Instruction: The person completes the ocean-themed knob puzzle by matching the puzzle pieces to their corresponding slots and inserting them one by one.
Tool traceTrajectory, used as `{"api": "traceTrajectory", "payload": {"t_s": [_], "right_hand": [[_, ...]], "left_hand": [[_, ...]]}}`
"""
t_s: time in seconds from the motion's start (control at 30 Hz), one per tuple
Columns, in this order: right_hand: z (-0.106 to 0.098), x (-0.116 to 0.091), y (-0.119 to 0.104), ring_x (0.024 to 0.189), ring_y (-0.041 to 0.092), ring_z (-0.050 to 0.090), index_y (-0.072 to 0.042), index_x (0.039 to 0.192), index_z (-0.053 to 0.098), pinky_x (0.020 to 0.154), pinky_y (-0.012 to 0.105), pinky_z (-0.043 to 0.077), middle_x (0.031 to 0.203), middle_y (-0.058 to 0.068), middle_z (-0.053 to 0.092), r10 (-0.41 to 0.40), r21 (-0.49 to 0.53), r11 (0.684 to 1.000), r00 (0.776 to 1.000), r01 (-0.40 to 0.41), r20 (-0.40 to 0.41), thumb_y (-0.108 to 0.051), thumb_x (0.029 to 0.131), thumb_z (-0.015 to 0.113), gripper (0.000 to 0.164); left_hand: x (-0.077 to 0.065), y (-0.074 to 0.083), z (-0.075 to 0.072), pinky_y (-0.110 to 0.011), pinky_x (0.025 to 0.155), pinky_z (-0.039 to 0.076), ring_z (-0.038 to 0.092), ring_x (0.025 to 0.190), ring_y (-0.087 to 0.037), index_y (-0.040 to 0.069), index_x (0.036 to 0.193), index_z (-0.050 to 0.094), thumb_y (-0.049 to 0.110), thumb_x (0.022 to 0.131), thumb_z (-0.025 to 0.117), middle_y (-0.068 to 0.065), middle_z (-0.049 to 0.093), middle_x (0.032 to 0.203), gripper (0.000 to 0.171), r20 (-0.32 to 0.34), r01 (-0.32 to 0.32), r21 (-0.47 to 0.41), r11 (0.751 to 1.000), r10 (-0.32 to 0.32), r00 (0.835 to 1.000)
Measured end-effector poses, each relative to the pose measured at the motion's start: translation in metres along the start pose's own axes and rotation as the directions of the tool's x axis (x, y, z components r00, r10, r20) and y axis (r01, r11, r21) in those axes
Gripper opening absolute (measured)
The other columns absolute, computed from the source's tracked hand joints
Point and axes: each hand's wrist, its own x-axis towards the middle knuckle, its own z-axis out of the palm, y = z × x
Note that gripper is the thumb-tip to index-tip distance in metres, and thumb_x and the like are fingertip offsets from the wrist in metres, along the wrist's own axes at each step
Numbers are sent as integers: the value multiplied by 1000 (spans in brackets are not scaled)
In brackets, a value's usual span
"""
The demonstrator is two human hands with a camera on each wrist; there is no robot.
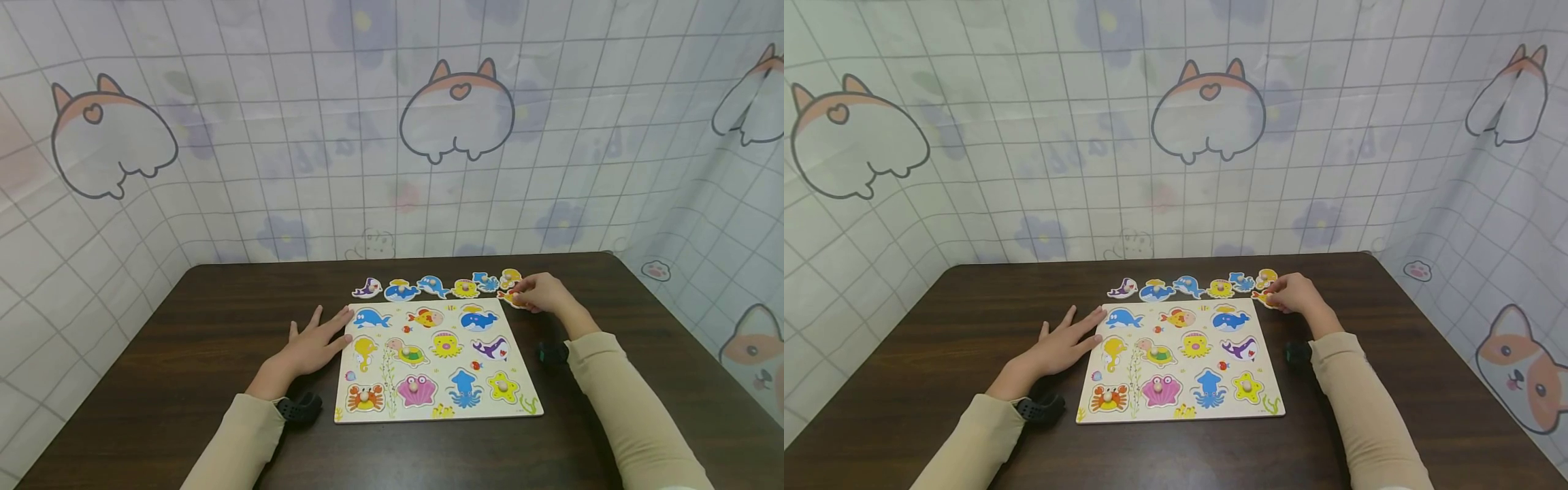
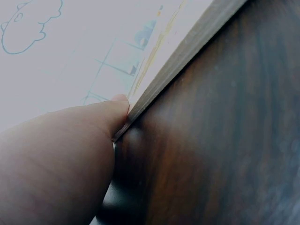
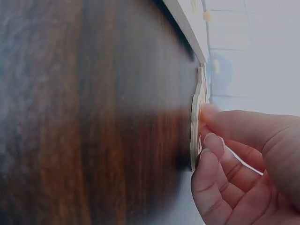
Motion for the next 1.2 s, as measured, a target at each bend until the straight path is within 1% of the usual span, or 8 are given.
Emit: {"api": "traceTrajectory", "payload": {"t_s": [0.13,0.4,0.63,0.73,0.93,1.07,1.2], "right_hand": [[1,-1,0,60,16,54,7,102,63,57,28,50,76,9,60,-13,-21,1000,1000,13,-9,-12,89,62,22],[0,-3,-1,58,17,51,3,100,64,54,29,45,72,6,57,-61,-120,991,998,57,-28,-11,91,59,18],[-4,-7,-1,62,18,53,4,102,63,56,30,46,79,8,61,-99,-154,984,994,90,-50,-13,92,58,20],[-6,-8,-3,62,18,53,4,103,64,56,30,46,79,8,61,-116,-159,982,992,106,-51,-14,92,59,21],[-7,-13,-15,63,19,51,2,103,64,56,31,45,78,7,60,-171,-185,970,984,159,-47,-16,92,59,22],[-5,-16,-27,64,20,50,1,103,65,57,31,44,77,6,59,-208,-186,963,977,197,-39,-17,92,60,22],[0,-18,-39,68,21,53,-2,103,66,61,32,46,83,7,60,-229,-175,959,973,221,-28,-20,92,61,22]], "left_hand": [[-1,0,-1,-70,96,-10,-3,139,-36,31,149,20,55,94,38,4,18,153,63,2,0,-7,1000,0,1000],[-2,2,-3,-70,96,-10,-4,139,-36,30,149,20,54,94,39,3,18,153,63,5,-1,-17,1000,1,1000],[-2,3,-3,-70,96,-9,-4,139,-35,31,149,20,54,95,39,5,17,153,62,9,-1,-11,1000,1,1000],[-2,2,-2,-70,96,-9,-4,139,-35,31,149,20,53,95,39,5,18,153,61,10,3,-8,1000,-3,1000],[-3,2,-2,-70,96,-9,-3,139,-36,31,149,20,54,95,40,3,18,153,62,9,11,-8,1000,-11,1000],[-3,2,-2,-70,96,-9,-3,139,-36,31,149,20,53,95,39,5,18,153,61,7,5,-13,1000,-5,1000],[-4,3,-3,-70,96,-9,-4,139,-35,31,149,21,51,96,39,6,17,153,60,2,-10,-17,1000,10,1000]]}}
